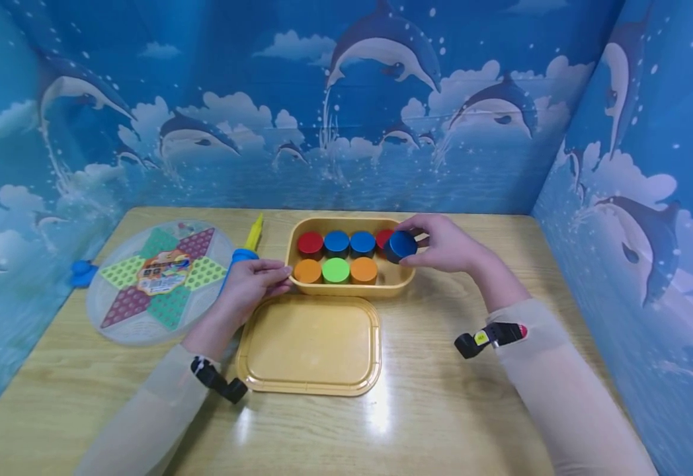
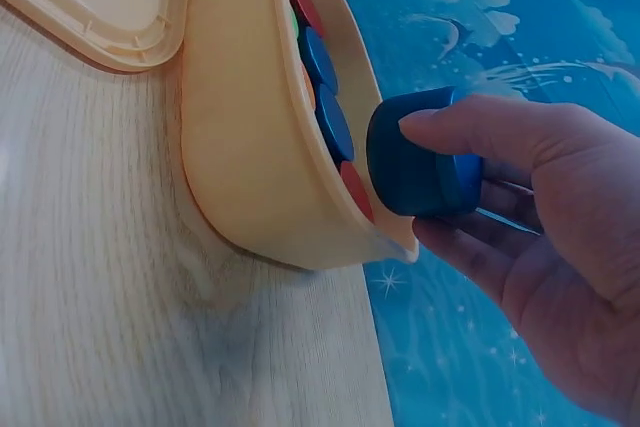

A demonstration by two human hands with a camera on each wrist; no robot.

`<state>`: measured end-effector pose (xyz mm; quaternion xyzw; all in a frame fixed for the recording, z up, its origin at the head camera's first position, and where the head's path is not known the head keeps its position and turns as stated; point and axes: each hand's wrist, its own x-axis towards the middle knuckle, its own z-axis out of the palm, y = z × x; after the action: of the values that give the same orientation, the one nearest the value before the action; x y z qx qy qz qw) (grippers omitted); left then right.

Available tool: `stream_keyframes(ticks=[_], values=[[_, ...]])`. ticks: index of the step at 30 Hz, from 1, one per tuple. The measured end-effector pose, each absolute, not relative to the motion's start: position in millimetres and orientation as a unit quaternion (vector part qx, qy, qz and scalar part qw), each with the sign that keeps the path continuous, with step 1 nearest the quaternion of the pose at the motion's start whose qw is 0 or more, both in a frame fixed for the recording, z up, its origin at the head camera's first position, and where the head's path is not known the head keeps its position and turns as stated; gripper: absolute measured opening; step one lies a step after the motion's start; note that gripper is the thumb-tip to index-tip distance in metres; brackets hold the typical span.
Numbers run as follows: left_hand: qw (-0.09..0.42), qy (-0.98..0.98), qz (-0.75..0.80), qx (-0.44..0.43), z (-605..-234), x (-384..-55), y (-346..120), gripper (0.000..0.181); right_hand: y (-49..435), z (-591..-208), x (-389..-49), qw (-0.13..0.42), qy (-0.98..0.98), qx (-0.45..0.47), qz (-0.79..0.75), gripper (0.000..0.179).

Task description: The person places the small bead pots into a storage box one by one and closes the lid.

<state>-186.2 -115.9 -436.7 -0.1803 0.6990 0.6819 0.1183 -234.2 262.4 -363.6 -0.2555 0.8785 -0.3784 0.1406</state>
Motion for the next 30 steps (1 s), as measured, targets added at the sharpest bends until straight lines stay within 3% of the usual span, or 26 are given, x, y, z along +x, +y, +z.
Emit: stream_keyframes(ticks=[13,30], values=[[0.117,0.692,0.688,-0.184,-438.0,-186.8,-116.4,0.026,236.7,-360.3,-243.3,0.202,0.892,-0.289,-0.283,0.058],[0.12,0.695,0.682,-0.191,-437.1,-187.3,-114.7,0.025,227.4,-361.6,-245.7,0.226,0.902,-0.315,-0.188,0.055]])
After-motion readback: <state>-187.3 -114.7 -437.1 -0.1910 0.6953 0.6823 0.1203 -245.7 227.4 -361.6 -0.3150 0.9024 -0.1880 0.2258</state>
